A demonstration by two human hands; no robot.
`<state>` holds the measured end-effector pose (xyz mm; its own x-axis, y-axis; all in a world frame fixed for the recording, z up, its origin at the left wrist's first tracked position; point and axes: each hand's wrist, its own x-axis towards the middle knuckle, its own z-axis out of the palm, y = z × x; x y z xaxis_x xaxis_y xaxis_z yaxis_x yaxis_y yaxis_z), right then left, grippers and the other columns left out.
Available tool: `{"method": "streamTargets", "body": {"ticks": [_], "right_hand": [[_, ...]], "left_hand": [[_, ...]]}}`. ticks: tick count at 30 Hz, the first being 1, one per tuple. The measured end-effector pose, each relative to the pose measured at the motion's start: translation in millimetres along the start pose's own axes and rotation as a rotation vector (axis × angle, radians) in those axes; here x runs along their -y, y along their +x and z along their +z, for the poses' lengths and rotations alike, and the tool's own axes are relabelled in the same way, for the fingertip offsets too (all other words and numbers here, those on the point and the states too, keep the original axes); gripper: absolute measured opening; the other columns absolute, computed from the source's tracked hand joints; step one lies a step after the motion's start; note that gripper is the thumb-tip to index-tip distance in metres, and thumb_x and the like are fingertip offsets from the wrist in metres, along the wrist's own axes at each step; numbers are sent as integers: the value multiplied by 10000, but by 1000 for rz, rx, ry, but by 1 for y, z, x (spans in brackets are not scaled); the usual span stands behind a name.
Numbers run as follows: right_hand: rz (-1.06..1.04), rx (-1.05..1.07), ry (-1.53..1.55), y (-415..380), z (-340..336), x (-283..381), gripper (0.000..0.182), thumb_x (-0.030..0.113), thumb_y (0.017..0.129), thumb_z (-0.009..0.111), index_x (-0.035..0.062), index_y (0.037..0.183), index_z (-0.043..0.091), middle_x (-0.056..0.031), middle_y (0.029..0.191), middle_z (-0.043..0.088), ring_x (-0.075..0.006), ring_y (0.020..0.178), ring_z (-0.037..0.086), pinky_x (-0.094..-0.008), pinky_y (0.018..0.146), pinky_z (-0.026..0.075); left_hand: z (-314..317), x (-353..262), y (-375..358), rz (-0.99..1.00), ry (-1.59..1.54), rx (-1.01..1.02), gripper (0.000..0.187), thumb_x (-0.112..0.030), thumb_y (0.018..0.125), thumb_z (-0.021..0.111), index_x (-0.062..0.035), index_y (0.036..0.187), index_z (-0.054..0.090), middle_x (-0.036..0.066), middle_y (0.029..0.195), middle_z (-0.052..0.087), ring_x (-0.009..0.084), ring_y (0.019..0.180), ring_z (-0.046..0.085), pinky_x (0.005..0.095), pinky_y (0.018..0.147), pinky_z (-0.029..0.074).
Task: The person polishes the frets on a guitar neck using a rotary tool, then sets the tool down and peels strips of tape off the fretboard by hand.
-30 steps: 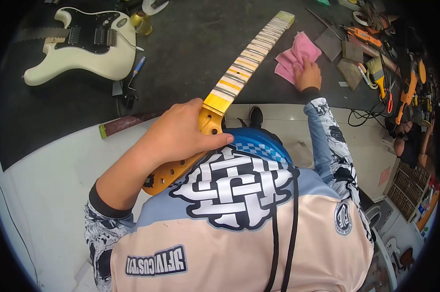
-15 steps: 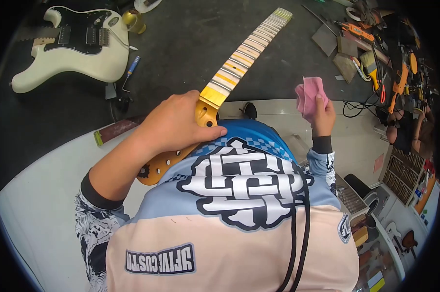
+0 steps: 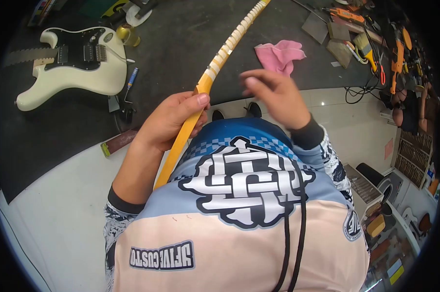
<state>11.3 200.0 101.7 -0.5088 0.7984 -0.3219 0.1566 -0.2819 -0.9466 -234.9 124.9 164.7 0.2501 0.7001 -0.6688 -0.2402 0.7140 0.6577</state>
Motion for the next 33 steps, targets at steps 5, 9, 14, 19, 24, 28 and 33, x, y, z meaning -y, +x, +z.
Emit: {"method": "streamTargets", "body": {"ticks": [5, 9, 14, 19, 24, 28, 33], "right_hand": [[195, 79, 293, 5, 33, 14, 409, 328, 1022, 599, -3, 1260, 633, -97, 1119, 694, -167, 972, 681, -279, 809, 531], [336, 79, 476, 9, 38, 19, 388, 338, 1033, 577, 13, 1238, 635, -91, 1148, 684, -173, 1002, 665, -286, 833, 525], [343, 9, 552, 8, 41, 9, 338, 309, 1021, 602, 19, 1187, 651, -67, 1113, 691, -142, 964, 658, -283, 821, 524], [345, -54, 603, 7, 40, 12, 283, 233, 966, 688, -19, 1095, 677, -83, 1004, 708, -153, 891, 686, -281, 760, 531], [339, -28, 550, 7, 37, 6, 257, 257, 985, 671, 32, 1109, 675, -39, 993, 697, -119, 872, 660, -263, 807, 522], [337, 1, 596, 9, 34, 1, 230, 247, 991, 660, 40, 1089, 674, -33, 975, 694, -116, 856, 657, -264, 791, 526], [322, 44, 708, 10, 28, -10, 231, 249, 992, 654, 45, 1102, 666, -26, 979, 690, -116, 858, 660, -263, 782, 532]], "left_hand": [[8, -2, -3, -7, 35, -53, 426, -425, 925, 730, -22, 999, 614, 1, 747, 576, 61, 601, 515, 211, 539, 439], [12, 4, 4, -35, 188, -45, 475, -445, 910, 721, -13, 1065, 597, 11, 733, 555, 72, 610, 495, 222, 537, 406], [15, 6, 2, -26, 245, -93, 523, -413, 909, 765, 56, 1096, 628, 4, 849, 619, 37, 701, 550, 189, 586, 445], [20, 9, 2, 10, 277, -113, 537, -428, 902, 769, 57, 1083, 627, 1, 837, 614, 35, 690, 540, 190, 581, 439], [20, 13, 3, 8, 285, -112, 529, -429, 903, 767, 51, 1074, 627, -4, 827, 607, 33, 680, 534, 190, 572, 433], [22, 15, 3, 6, 275, -111, 514, -423, 907, 763, 47, 1066, 626, -8, 812, 599, 31, 661, 527, 190, 556, 428], [23, 16, 4, -27, 228, -106, 433, -414, 922, 723, -21, 1057, 602, 4, 760, 582, 48, 627, 519, 193, 544, 420]]}}
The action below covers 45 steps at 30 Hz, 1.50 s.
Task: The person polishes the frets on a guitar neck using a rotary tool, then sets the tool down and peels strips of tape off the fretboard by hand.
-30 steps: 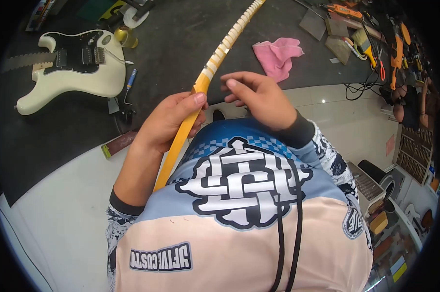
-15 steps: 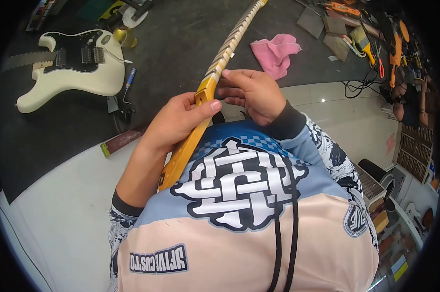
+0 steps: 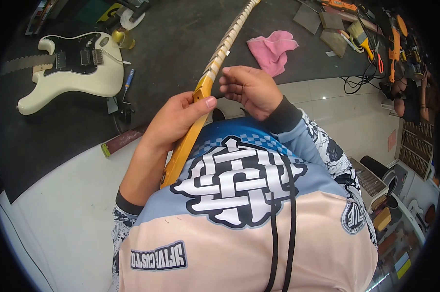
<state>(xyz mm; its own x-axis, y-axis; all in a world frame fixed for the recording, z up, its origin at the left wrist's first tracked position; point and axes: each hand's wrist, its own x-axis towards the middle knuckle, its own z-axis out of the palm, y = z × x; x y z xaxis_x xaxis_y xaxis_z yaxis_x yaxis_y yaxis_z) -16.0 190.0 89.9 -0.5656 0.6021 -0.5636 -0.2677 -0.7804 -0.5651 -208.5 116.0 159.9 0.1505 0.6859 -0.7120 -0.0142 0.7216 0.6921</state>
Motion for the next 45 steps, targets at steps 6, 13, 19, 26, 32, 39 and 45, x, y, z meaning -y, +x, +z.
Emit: {"method": "streamTargets", "body": {"ticks": [6, 13, 19, 26, 32, 39, 45], "right_hand": [[-41, -95, -159, -3, 4, -2, 291, 264, 982, 672, 32, 1158, 663, -47, 1060, 692, -140, 925, 664, -285, 812, 522], [-106, -103, -198, -5, 13, -1, 311, 260, 957, 720, 11, 1138, 673, -34, 1011, 696, -122, 925, 651, -279, 813, 513], [-74, -61, -59, 1, 7, -5, 294, 219, 944, 738, -27, 1095, 678, -58, 948, 710, -117, 839, 664, -260, 725, 533], [-61, -12, -61, 2, 4, -4, 283, 228, 967, 709, -22, 1091, 662, -49, 955, 699, -107, 837, 654, -259, 738, 532], [-63, 37, -73, 3, 3, -4, 287, 246, 990, 669, -18, 1100, 650, -56, 995, 693, -116, 886, 654, -276, 770, 530], [-83, -86, -22, -3, 0, -6, 285, 201, 969, 682, -29, 1135, 660, -71, 1021, 706, -144, 907, 690, -274, 763, 544], [-182, -124, -165, -8, 9, -1, 298, 197, 935, 732, -47, 1103, 705, -85, 985, 733, -145, 863, 703, -266, 728, 550]], "left_hand": [[-4, 9, 3, 13, -68, 30, 457, -441, 921, 710, -14, 1040, 598, 9, 740, 568, 69, 612, 511, 204, 529, 405], [6, 4, 0, 12, -26, -24, 436, -423, 919, 715, -19, 1036, 601, 8, 726, 562, 70, 600, 506, 210, 533, 413], [6, 6, 1, 2, -19, -36, 413, -404, 917, 720, -26, 1036, 605, 7, 730, 564, 69, 604, 512, 210, 536, 418], [8, 6, 1, 0, -42, -32, 406, -396, 914, 724, -26, 1034, 606, 7, 735, 565, 70, 610, 513, 211, 539, 417], [10, 3, 0, -14, -20, -50, 410, -397, 911, 726, -23, 1031, 607, 8, 737, 564, 75, 616, 513, 214, 550, 419], [9, 3, -1, -5, -48, -47, 445, -432, 903, 719, -18, 1022, 607, 6, 721, 544, 81, 603, 492, 219, 541, 395], [12, 1, -2, -4, -41, -72, 446, -435, 898, 722, -20, 1012, 604, 3, 710, 534, 82, 603, 485, 218, 539, 381]]}}
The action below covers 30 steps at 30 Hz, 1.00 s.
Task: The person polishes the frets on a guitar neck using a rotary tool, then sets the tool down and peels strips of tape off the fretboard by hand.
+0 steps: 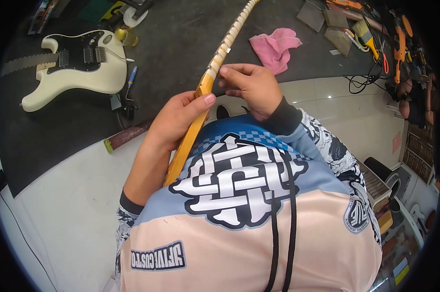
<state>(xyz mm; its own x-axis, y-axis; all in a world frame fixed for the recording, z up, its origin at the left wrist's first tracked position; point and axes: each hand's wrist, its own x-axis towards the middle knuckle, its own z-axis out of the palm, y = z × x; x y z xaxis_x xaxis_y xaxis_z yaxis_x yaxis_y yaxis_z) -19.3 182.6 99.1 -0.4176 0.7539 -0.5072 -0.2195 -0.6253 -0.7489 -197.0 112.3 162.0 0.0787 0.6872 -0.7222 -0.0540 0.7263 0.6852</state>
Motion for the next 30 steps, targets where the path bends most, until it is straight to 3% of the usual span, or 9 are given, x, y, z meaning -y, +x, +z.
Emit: {"method": "streamTargets", "body": {"ticks": [18, 21, 30], "right_hand": [[-11, 169, 31, 13, -14, -5, 246, 204, 972, 661, 4, 1115, 669, -58, 986, 690, -129, 880, 661, -278, 788, 542], [-61, 29, -103, 9, -13, -5, 259, 169, 935, 712, -48, 1076, 707, -78, 948, 720, -126, 818, 676, -263, 722, 551], [-96, -18, -111, 5, 0, -3, 271, 166, 918, 750, -75, 1039, 718, -88, 881, 726, -122, 766, 673, -249, 692, 548]], "left_hand": [[4, 6, 1, -9, -38, -17, 468, -445, 887, 730, -15, 1016, 602, 5, 707, 533, 79, 600, 483, 217, 540, 386], [4, 6, 0, -6, -39, -19, 471, -446, 888, 729, -12, 1020, 603, 6, 708, 537, 80, 603, 485, 218, 541, 387], [-1, 10, 5, -7, -38, 14, 433, -411, 901, 733, -15, 1025, 609, 4, 726, 556, 73, 596, 507, 210, 533, 409]]}}
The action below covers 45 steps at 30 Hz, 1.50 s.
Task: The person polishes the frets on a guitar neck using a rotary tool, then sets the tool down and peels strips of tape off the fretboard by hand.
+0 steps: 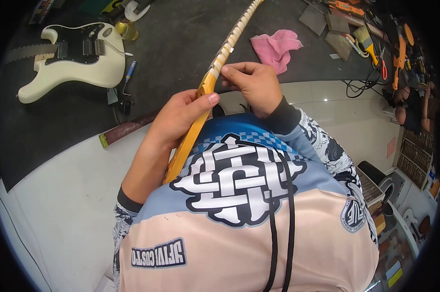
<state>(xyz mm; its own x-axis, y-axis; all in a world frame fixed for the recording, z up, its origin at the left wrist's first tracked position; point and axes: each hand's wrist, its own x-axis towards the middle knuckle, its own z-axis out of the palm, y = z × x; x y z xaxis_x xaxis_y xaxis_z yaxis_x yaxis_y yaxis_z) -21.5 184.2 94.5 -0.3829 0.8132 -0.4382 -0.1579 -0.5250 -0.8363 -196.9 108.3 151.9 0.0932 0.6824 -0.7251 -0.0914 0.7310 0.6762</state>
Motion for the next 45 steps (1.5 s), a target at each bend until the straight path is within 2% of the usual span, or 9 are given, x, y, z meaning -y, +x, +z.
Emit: {"method": "streamTargets", "body": {"ticks": [3, 12, 15, 24, 27, 30, 36, 42, 45], "right_hand": [[35, 18, -52, 2, -1, -1, 260, 186, 945, 721, -51, 1049, 705, -69, 911, 716, -118, 801, 665, -249, 738, 540], [55, 31, -71, 9, 2, -10, 218, 184, 960, 652, -28, 999, 688, -31, 833, 661, -99, 747, 612, -244, 719, 513], [19, 95, 13, 8, -6, -9, 227, 191, 953, 667, -26, 1016, 685, -35, 850, 669, -102, 764, 617, -242, 720, 506], [-58, 24, -133, -2, -4, 0, 319, 216, 929, 747, -49, 1105, 717, -72, 944, 720, -114, 820, 648, -244, 741, 520], [-73, -20, -94, -3, 1, 1, 255, 164, 915, 742, -64, 1027, 743, -72, 843, 725, -103, 757, 650, -233, 688, 513], [-37, 3, -127, 0, -1, 0, 276, 179, 936, 731, -66, 1063, 718, -77, 929, 724, -118, 806, 651, -247, 744, 527], [-31, -13, -183, 5, -2, -2, 236, 164, 933, 708, -60, 1005, 715, -63, 875, 708, -109, 772, 644, -239, 732, 527], [-70, -62, -249, 4, 4, -8, 219, 183, 948, 661, -33, 946, 697, -14, 774, 633, -83, 688, 564, -229, 645, 467], [-31, 6, -202, 5, -1, -7, 210, 194, 957, 637, -10, 967, 685, 2, 772, 605, -75, 699, 541, -234, 638, 440]], "left_hand": [[0, 0, 1, -7, -2, 9, 419, -399, 906, 734, -19, 1032, 610, 2, 736, 564, 67, 596, 513, 208, 531, 417], [4, -5, -2, -11, 34, 14, 394, -386, 917, 725, -29, 1039, 612, -6, 744, 569, 53, 618, 523, 197, 543, 421], [2, -4, -1, -5, 27, 6, 407, -399, 918, 720, -24, 1030, 611, -3, 739, 563, 62, 616, 514, 203, 543, 413], [0, -4, -2, -4, 1, 1, 428, -428, 917, 713, -20, 996, 609, 3, 730, 558, 73, 602, 501, 212, 539, 405], [-1, -3, -1, 1, 31, 1, 431, -432, 914, 715, -22, 995, 610, 1, 729, 562, 70, 596, 507, 209, 539, 409], [0, -3, -1, 6, 34, 5, 424, -430, 914, 715, -27, 992, 609, -2, 729, 566, 66, 590, 512, 208, 538, 416], [3, -3, -2, -30, 33, -2, 405, -418, 909, 725, -37, 988, 613, -7, 736, 573, 58, 595, 520, 206, 546, 432], [4, -1, 0, -25, 75, -9, 433, -437, 896, 746, -37, 1008, 625, -7, 744, 580, 59, 627, 529, 201, 573, 433], [5, -3, -2, -12, 89, -29, 439, -441, 893, 753, -37, 1019, 633, -7, 748, 583, 56, 639, 529, 200, 588, 429]]}}
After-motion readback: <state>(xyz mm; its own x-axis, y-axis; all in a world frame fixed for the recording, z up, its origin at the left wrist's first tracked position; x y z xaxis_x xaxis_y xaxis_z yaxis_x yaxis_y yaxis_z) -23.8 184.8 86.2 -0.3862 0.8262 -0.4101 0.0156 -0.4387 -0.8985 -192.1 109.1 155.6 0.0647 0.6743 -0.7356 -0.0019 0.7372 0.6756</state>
